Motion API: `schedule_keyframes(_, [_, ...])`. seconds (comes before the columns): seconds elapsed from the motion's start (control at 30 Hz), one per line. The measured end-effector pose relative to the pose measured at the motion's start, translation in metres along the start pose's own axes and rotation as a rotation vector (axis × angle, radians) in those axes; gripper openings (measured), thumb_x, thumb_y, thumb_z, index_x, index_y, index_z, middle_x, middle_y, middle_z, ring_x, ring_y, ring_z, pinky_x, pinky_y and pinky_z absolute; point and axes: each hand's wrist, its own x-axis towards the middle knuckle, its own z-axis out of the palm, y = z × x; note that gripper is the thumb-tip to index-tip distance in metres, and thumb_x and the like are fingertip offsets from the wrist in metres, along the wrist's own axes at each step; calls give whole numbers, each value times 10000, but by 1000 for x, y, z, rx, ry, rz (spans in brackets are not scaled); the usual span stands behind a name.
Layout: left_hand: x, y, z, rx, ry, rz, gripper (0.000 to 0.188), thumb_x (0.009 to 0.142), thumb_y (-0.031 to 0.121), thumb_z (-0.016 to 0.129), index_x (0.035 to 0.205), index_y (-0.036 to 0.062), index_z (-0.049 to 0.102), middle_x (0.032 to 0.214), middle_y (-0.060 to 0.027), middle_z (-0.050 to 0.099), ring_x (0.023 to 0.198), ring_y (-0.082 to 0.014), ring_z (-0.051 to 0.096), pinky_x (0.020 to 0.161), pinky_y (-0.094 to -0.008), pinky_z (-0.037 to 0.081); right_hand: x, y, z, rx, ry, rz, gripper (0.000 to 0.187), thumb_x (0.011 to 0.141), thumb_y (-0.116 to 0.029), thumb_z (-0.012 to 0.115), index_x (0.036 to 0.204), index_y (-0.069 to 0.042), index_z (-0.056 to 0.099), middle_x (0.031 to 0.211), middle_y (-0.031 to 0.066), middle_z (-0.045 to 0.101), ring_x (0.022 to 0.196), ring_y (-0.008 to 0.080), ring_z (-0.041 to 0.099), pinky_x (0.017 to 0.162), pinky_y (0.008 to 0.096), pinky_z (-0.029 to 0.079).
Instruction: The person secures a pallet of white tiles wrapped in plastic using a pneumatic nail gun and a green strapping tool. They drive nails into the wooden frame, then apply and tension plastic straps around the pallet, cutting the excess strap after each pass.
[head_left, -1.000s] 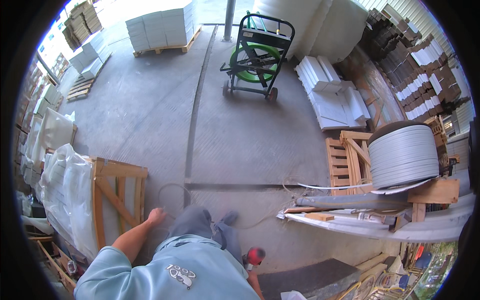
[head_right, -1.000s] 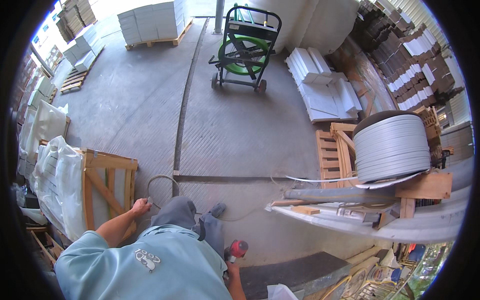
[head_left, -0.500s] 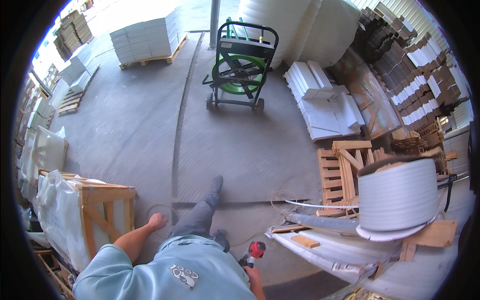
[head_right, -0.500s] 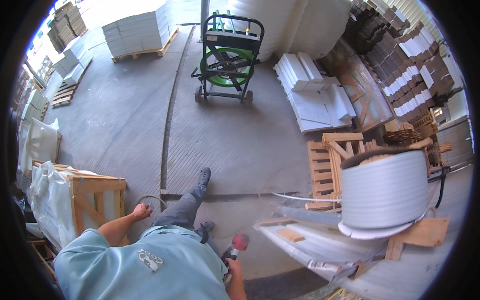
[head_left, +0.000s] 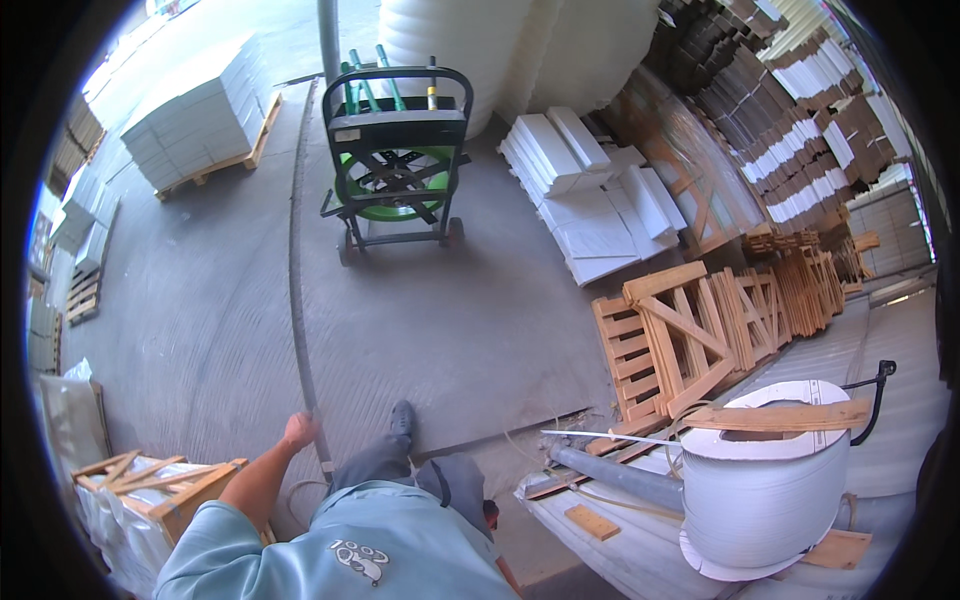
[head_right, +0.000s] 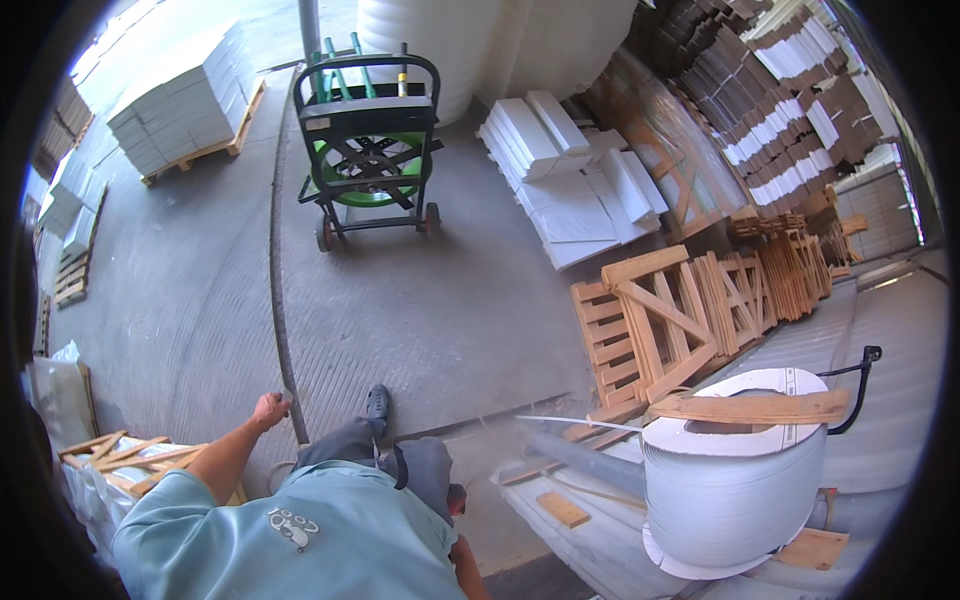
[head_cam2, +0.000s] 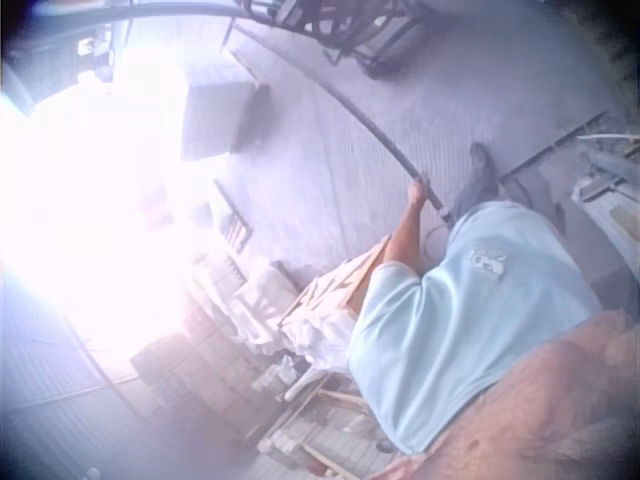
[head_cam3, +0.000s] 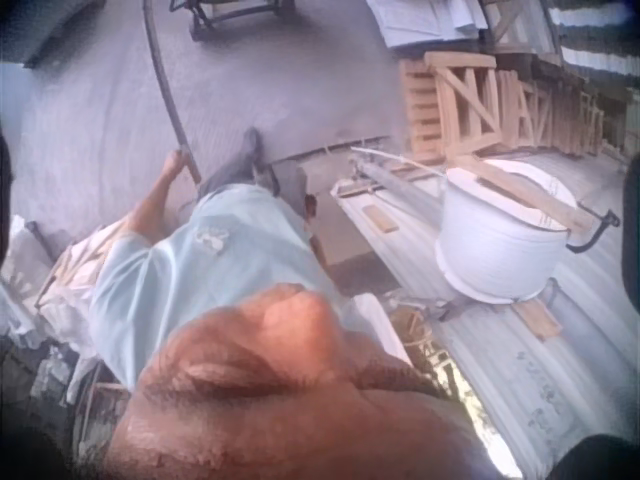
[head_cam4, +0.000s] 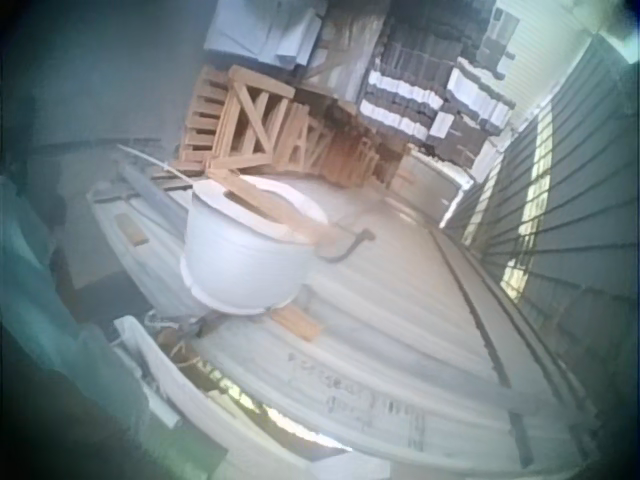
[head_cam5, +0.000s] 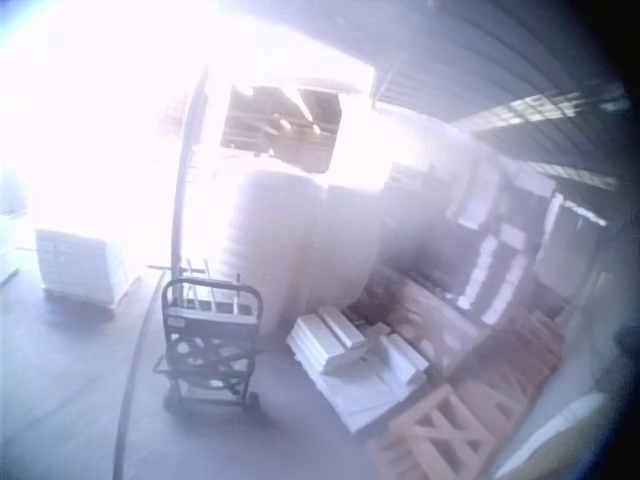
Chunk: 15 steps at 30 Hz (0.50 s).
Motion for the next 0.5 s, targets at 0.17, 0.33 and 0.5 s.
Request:
schedule_keyframes(0.17, [43, 64, -22, 3, -31, 32, 358, 800, 305, 565, 895, -23, 672, 809, -195, 681, 802, -322, 675, 721, -410, 526, 39, -12, -4, -7, 19, 19, 529, 703, -439, 702, 850, 68, 676, 754, 190, 660, 670, 279, 662, 565, 415, 484])
schedule_keyframes(0.33, [54, 107, -12, -20, -88, -34, 365, 805, 306, 566, 889, -35, 665, 778, -195, 676, 782, -294, 682, 689, -405, 524, 114, -14, -27, -20, 10, 4, 574, 708, -471, 693, 876, 78, 680, 777, 205, 670, 706, 286, 673, 598, 415, 488])
schedule_keyframes(0.5, [44, 114, 13, -98, -92, -242, 332, 799, 270, 581, 815, -53, 658, 701, -165, 673, 626, -236, 656, 591, -361, 515, 202, -98, -88, -123, -17, 113, 572, 793, -483, 626, 950, 65, 674, 824, 210, 678, 794, 316, 671, 644, 426, 482])
